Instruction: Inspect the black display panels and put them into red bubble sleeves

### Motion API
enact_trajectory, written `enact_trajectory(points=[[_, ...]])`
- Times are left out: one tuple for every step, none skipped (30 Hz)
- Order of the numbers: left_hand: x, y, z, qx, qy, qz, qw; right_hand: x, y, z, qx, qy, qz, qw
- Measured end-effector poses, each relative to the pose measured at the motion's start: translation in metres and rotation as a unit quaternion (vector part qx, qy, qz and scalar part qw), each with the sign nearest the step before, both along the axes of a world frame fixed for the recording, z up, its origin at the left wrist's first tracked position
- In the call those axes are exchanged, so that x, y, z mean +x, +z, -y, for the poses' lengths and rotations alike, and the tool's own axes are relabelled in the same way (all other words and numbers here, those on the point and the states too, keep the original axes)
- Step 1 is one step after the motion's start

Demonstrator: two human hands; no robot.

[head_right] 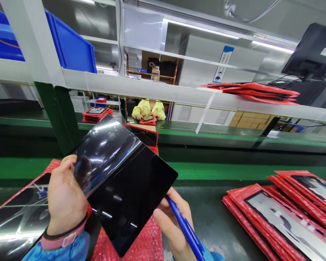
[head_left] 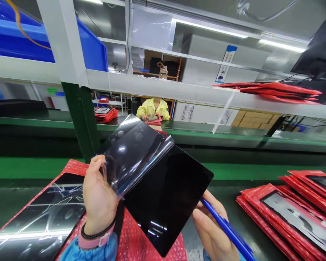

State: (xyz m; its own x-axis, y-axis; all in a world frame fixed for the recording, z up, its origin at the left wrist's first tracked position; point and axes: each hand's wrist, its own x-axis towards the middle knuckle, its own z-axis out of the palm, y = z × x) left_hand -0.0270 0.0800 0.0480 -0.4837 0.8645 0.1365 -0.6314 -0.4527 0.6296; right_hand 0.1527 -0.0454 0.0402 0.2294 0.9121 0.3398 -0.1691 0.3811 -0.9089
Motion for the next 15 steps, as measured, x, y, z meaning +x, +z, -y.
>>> enact_trajectory(points=[[0.0003, -0.0005, -0.0011, -0.004, 0.006, -0.005, 1.000, -0.0001, 0.0001, -0.0007, 0.004, 0.006, 0.000, 1.000], [0.0006, -0.0010, -0.0021, -0.006, 0.014, -0.011, 1.000, 0.0000, 0.0000, -0.0015, 0.008, 0.017, 0.000, 1.000], [0.0007, -0.0015, -0.0029, -0.006, 0.022, -0.015, 1.000, 0.0003, -0.0003, -0.0025, 0.010, 0.031, 0.000, 0.999], [0.0007, -0.0020, -0.0036, -0.006, 0.022, -0.021, 1.000, 0.0008, -0.0007, -0.0035, 0.011, 0.048, 0.002, 0.999], [0.0007, -0.0024, -0.0041, -0.006, 0.018, -0.024, 1.000, 0.0013, -0.0012, -0.0045, 0.009, 0.064, 0.005, 0.998], [0.0005, -0.0028, -0.0045, -0.006, 0.010, -0.023, 1.000, 0.0017, -0.0018, -0.0052, 0.005, 0.075, 0.008, 0.997], [0.0004, -0.0031, -0.0048, -0.008, 0.000, -0.019, 1.000, 0.0019, -0.0023, -0.0056, 0.000, 0.080, 0.012, 0.997], [0.0003, -0.0033, -0.0052, -0.010, -0.004, -0.016, 1.000, 0.0018, -0.0028, -0.0056, -0.002, 0.077, 0.014, 0.997], [0.0001, -0.0035, -0.0055, -0.011, -0.001, -0.015, 1.000, 0.0012, -0.0031, -0.0052, -0.004, 0.069, 0.011, 0.998], [0.0000, -0.0035, -0.0058, -0.009, 0.004, -0.018, 1.000, 0.0003, -0.0032, -0.0044, -0.004, 0.057, 0.004, 0.998], [-0.0002, -0.0034, -0.0062, -0.006, 0.010, -0.023, 1.000, -0.0010, -0.0033, -0.0033, -0.003, 0.040, -0.006, 0.999], [-0.0005, -0.0032, -0.0066, -0.005, 0.011, -0.026, 1.000, -0.0023, -0.0032, -0.0021, -0.003, 0.024, -0.016, 1.000], [-0.0009, -0.0030, -0.0070, -0.008, 0.011, -0.024, 1.000, -0.0035, -0.0029, -0.0009, -0.006, 0.005, -0.024, 1.000], [-0.0016, -0.0028, -0.0074, -0.012, 0.007, -0.017, 1.000, -0.0045, -0.0025, 0.0002, -0.011, -0.012, -0.027, 0.999], [-0.0023, -0.0029, -0.0080, -0.017, 0.002, -0.007, 1.000, -0.0050, -0.0019, 0.0010, -0.019, -0.026, -0.022, 0.999]])
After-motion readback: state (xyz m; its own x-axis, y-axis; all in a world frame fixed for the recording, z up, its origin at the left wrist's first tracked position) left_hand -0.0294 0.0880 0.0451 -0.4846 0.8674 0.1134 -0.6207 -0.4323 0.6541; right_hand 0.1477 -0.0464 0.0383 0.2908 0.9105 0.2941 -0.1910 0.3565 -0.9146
